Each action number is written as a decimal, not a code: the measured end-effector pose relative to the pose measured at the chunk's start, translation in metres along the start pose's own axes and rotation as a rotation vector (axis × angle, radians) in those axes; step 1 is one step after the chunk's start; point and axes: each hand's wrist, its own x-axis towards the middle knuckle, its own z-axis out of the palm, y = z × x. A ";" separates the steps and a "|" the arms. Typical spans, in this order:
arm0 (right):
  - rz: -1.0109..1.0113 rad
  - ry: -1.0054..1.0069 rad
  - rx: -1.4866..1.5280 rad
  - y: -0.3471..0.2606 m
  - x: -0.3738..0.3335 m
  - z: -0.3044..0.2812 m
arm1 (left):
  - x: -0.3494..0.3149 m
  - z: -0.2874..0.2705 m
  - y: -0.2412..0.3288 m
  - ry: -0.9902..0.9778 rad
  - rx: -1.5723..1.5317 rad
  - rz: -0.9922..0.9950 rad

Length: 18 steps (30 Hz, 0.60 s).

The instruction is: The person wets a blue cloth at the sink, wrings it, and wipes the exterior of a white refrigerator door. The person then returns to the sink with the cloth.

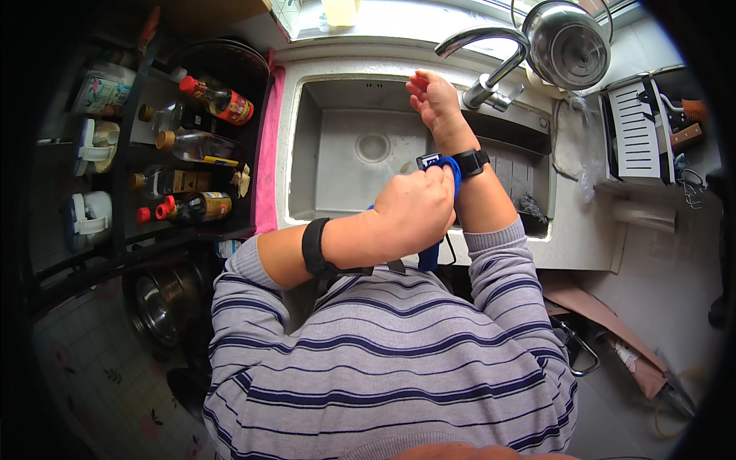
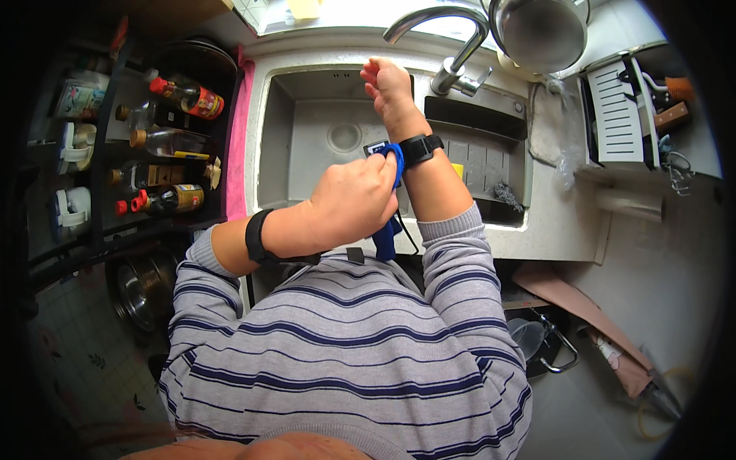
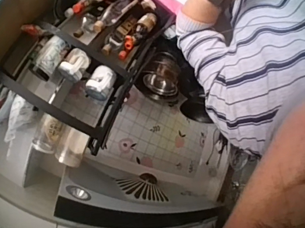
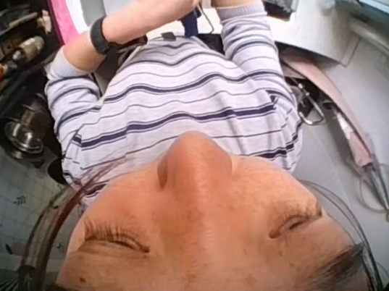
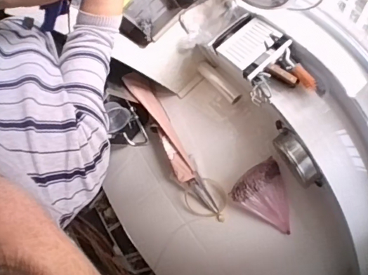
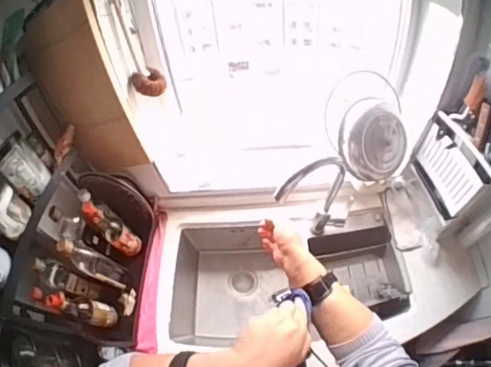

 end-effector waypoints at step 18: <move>-0.092 -0.768 0.465 -0.049 -0.060 -0.044 | -0.014 -0.019 -0.058 -0.355 -0.650 0.206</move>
